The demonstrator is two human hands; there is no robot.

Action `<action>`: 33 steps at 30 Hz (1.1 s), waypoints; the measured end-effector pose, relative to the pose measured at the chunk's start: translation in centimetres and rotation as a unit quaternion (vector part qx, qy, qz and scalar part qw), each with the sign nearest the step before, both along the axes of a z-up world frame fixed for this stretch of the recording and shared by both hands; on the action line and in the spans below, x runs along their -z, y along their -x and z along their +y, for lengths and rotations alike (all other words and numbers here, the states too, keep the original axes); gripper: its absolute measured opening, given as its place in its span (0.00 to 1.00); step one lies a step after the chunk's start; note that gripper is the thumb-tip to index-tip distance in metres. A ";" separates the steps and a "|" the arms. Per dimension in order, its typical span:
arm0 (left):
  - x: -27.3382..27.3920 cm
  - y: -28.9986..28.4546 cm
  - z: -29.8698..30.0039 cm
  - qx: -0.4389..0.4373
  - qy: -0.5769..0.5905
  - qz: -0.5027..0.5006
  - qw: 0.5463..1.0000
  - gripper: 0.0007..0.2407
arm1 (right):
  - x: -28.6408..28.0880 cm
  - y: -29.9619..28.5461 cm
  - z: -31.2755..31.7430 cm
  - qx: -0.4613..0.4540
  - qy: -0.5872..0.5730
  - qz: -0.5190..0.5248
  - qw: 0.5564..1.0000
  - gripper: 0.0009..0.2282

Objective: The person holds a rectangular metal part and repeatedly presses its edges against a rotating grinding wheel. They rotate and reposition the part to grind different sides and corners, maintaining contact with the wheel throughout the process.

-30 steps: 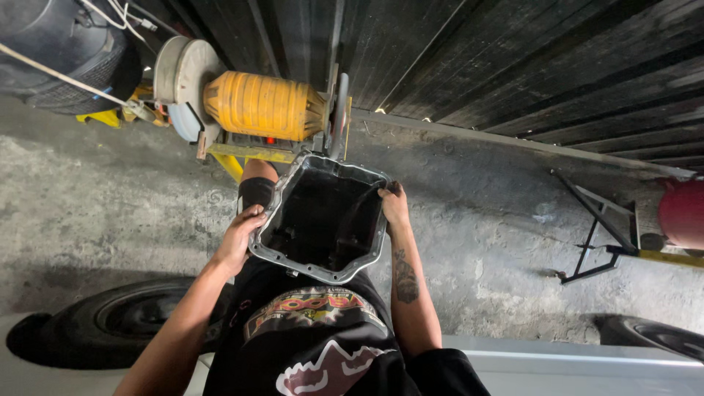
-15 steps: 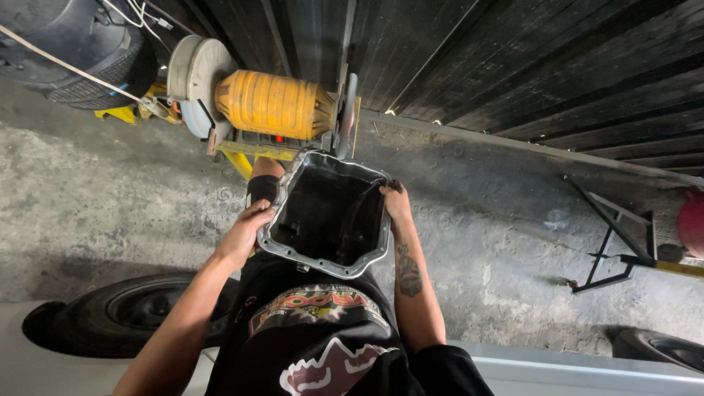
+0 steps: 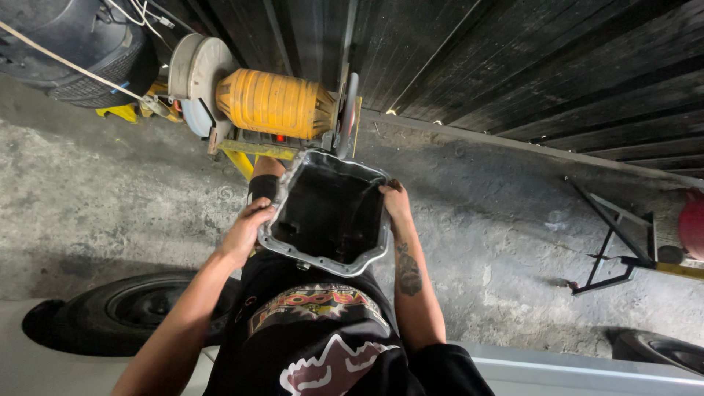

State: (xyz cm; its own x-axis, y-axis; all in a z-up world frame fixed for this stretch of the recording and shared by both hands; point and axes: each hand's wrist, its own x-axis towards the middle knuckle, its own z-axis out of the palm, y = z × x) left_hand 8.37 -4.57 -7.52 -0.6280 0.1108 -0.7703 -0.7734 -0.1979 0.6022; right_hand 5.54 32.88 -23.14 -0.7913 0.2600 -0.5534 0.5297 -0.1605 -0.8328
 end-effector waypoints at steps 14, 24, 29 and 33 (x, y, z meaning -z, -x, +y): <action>5.1 -1.5 0.9 0.037 -0.089 0.084 0.992 0.02 | -6.3 -3.5 2.3 0.097 -0.073 -0.007 0.993 0.17; 9.7 -1.9 3.5 0.136 -0.060 0.146 0.978 0.03 | -9.9 -7.5 2.7 0.159 -0.165 0.150 0.962 0.29; 8.1 -1.7 5.9 0.117 -0.086 0.158 0.977 0.04 | -12.5 -7.9 3.9 0.191 -0.162 0.207 0.946 0.28; 6.6 -1.7 7.0 0.125 -0.068 0.215 0.966 0.04 | -15.1 -8.9 3.5 0.224 -0.138 0.276 0.924 0.28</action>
State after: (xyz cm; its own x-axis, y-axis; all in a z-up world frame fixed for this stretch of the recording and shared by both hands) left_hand 10.09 2.40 -14.16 -0.8276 0.3815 -0.4118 -0.4914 -0.1378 0.8600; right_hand 14.40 36.40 -8.09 -0.7116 0.7016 0.0382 -0.0555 -0.0020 -0.9985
